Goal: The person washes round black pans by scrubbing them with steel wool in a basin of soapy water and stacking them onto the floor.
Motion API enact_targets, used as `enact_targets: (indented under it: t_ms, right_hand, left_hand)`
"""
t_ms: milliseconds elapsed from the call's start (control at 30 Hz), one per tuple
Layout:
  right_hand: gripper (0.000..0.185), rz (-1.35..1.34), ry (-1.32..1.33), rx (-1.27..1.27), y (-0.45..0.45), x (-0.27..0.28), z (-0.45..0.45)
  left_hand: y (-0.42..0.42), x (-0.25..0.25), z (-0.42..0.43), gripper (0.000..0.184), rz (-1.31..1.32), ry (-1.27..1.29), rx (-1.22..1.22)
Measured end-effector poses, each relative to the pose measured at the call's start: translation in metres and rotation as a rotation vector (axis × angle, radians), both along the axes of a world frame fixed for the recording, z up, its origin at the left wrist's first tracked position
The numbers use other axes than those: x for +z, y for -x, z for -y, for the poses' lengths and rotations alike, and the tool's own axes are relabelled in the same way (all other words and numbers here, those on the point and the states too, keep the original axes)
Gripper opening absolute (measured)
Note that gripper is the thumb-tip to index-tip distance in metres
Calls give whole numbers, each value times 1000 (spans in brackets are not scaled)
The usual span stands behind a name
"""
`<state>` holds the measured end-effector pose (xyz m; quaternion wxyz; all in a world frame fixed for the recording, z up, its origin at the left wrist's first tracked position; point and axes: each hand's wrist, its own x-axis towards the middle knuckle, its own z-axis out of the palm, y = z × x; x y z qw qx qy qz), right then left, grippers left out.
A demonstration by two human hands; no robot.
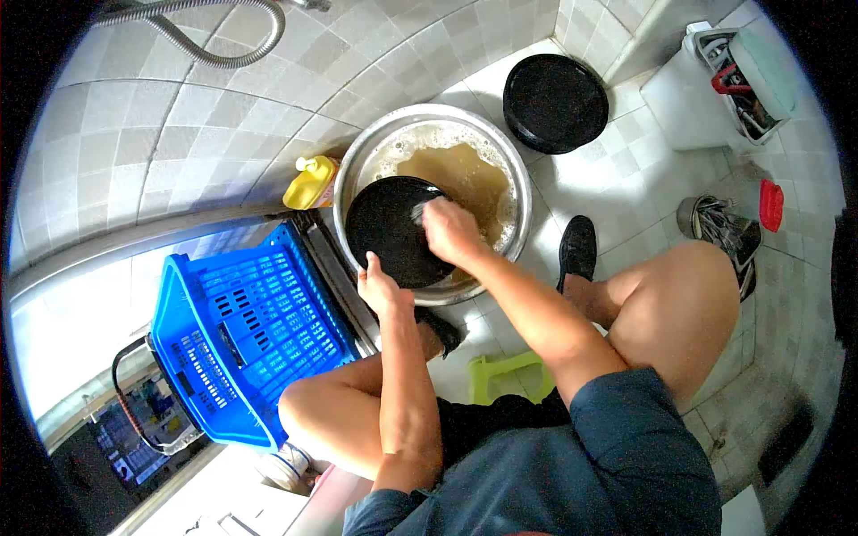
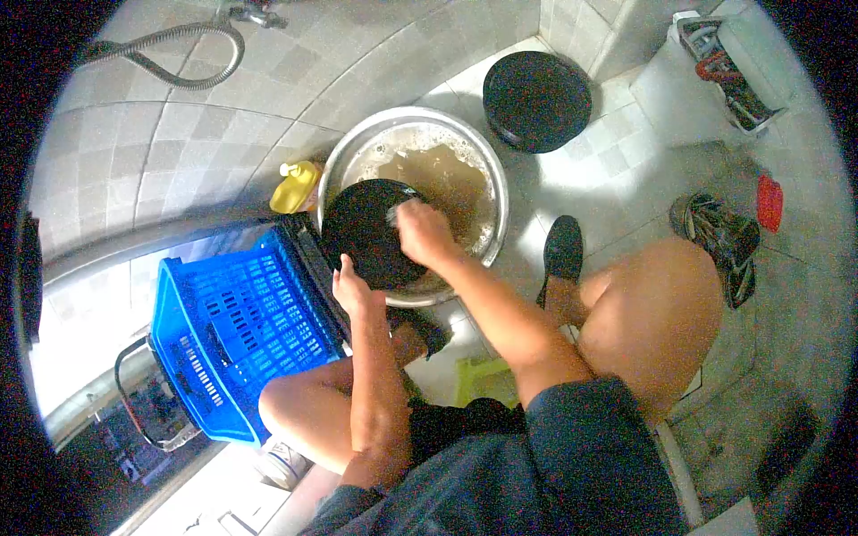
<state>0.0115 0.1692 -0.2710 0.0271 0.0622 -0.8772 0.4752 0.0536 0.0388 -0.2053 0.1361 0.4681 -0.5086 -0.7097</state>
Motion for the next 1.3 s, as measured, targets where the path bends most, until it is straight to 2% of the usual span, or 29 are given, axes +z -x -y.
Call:
enact_targets:
  t_ms: [33,100,167,200,233,300,333,367,467,500,567,700,767,800,833,867,900,967,1067,1100,1167,1233,1300]
  right_hand:
    - [9,37,-87,-41,1,-4,-8]
    - [13,368,-134,188,-7,10,-9]
    - [11,343,-50,410,-19,29,9]
    - [7,125,88,385,-27,30,19]
    - [6,82,154,356,-26,27,25]
    - [6,8,143,71,-12,10,18]
    - [8,186,1,20,0,5,5]
    - [7,169,-58,-67,7,-1,-5]
    - [7,217,-11,139,-13,9,3]
    - [6,149,38,162,-20,16,14]
    - [5,-3,182,129,-15,16,21]
    - [10,24,-70,-169,29,-1,-23]
    - [15,300,-239,-5,17,11,-23]
    - [18,492,-183,98,9,19,-16]
    - [18,544,-174,234,-1,30,-6]
    - [15,489,-120,334,-12,35,9]
    - [10,313,-15,433,-21,39,19]
    - [11,53,160,364,-23,28,39]
    - [16,-31,297,183,7,22,25]
    - [12,-124,250,73,19,22,23]
    - [7,-190,186,-34,37,20,9]
    - [5,8,-70,-73,44,-4,-4]
    - [11,170,-208,-109,38,-13,-30]
  left_hand:
    - [-3,0,2,19,6,3,5]
    - [1,0,4,20,-11,24,51]
    - [4,-20,23,22,-70,63,-20]
    - [5,-19,24,22,-60,90,-57]
    - [6,-18,26,22,-47,122,-96]
    - [3,-12,21,23,-80,115,-90]
    - [2,-6,15,24,-70,112,-57]
    - [3,1,10,25,-60,105,-25]
    - [10,-3,14,28,-66,19,-5]
    - [12,-8,15,28,-70,11,8]
    - [9,-17,21,25,3,87,-63]
    - [-1,-5,2,25,-7,-5,-92]
    - [0,-12,5,26,-44,9,-73]
    - [2,-4,4,29,-61,-14,-84]
    - [8,3,3,32,2,-9,-36]
    - [12,-4,10,33,45,77,-49]
    - [14,-12,19,34,95,168,-69]
    - [13,-5,18,32,-4,123,-199]
    - [11,6,-1,32,67,199,-288]
    - [7,-2,-3,31,-1,146,-313]
    - [-2,0,-18,30,6,277,-335]
    - [-9,0,-21,25,1,104,-259]
    - [-7,-5,-14,22,-10,0,-185]
